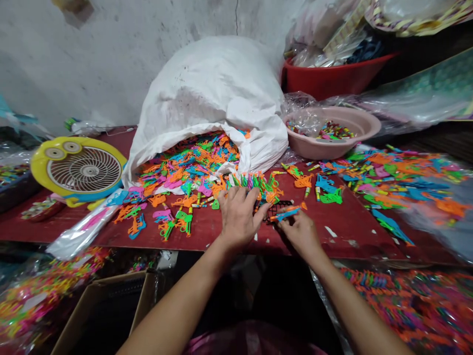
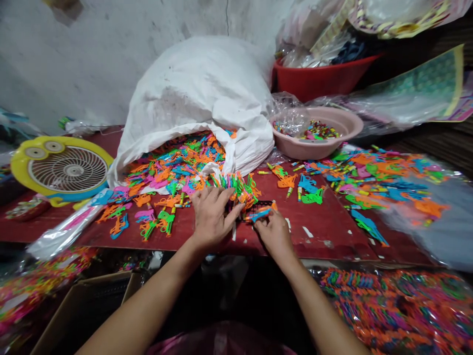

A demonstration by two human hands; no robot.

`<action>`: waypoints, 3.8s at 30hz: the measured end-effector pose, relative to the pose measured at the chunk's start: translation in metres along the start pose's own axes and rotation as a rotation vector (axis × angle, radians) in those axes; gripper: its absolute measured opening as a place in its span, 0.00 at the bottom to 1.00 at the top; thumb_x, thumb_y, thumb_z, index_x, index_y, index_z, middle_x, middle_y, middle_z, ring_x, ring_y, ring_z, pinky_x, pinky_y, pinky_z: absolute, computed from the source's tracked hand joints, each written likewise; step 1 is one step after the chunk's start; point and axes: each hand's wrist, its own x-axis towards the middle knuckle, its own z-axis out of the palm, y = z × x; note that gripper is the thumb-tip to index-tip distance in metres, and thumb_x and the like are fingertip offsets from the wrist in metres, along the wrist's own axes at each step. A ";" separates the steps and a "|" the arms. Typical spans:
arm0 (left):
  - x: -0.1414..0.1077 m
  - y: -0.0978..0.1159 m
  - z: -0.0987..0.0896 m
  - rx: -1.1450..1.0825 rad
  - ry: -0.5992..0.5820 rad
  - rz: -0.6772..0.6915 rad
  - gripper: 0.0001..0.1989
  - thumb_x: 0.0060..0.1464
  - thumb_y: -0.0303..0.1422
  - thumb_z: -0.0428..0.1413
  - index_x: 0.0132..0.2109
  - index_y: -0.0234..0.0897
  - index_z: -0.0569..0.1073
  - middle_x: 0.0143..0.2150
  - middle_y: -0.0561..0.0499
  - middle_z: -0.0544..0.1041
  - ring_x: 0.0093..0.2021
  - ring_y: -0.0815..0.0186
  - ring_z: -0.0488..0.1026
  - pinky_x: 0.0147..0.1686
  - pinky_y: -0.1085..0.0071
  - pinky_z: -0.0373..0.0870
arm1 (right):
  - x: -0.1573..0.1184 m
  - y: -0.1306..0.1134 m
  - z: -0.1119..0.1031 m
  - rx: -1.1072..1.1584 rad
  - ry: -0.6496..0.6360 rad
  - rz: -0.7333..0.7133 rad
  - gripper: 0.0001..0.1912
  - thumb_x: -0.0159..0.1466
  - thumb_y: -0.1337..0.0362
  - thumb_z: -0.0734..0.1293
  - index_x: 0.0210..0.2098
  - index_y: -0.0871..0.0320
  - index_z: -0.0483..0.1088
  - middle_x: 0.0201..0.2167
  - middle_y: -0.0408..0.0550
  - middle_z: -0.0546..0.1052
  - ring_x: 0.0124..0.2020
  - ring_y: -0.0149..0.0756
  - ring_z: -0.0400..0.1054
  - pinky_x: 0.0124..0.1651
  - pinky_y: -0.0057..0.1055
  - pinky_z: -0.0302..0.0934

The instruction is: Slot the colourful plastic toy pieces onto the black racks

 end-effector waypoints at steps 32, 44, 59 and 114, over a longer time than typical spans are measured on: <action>-0.002 -0.006 -0.007 0.025 -0.042 0.074 0.16 0.62 0.39 0.54 0.55 0.42 0.71 0.47 0.46 0.76 0.48 0.55 0.68 0.43 0.58 0.56 | -0.011 -0.006 -0.004 -0.106 0.076 -0.281 0.12 0.67 0.56 0.63 0.40 0.56 0.75 0.37 0.50 0.78 0.39 0.40 0.72 0.43 0.33 0.62; 0.000 -0.007 -0.005 0.034 -0.065 0.052 0.15 0.62 0.39 0.54 0.54 0.43 0.70 0.45 0.47 0.75 0.48 0.55 0.66 0.43 0.58 0.56 | -0.010 0.003 0.008 -0.073 0.043 -0.208 0.14 0.63 0.53 0.67 0.38 0.56 0.79 0.35 0.50 0.81 0.36 0.42 0.75 0.41 0.36 0.65; 0.006 -0.003 -0.017 -0.058 -0.108 0.080 0.26 0.57 0.48 0.57 0.59 0.44 0.68 0.57 0.43 0.70 0.57 0.50 0.63 0.59 0.47 0.52 | 0.007 -0.014 0.002 -0.601 -0.110 -0.201 0.11 0.64 0.58 0.62 0.33 0.57 0.72 0.28 0.55 0.77 0.28 0.42 0.70 0.30 0.33 0.51; -0.034 0.001 -0.008 0.237 0.220 -0.233 0.38 0.53 0.40 0.61 0.66 0.37 0.56 0.68 0.35 0.59 0.69 0.47 0.54 0.66 0.43 0.43 | 0.012 -0.027 0.025 -0.251 -0.222 -0.231 0.11 0.67 0.66 0.59 0.43 0.57 0.71 0.40 0.49 0.74 0.40 0.35 0.67 0.40 0.28 0.57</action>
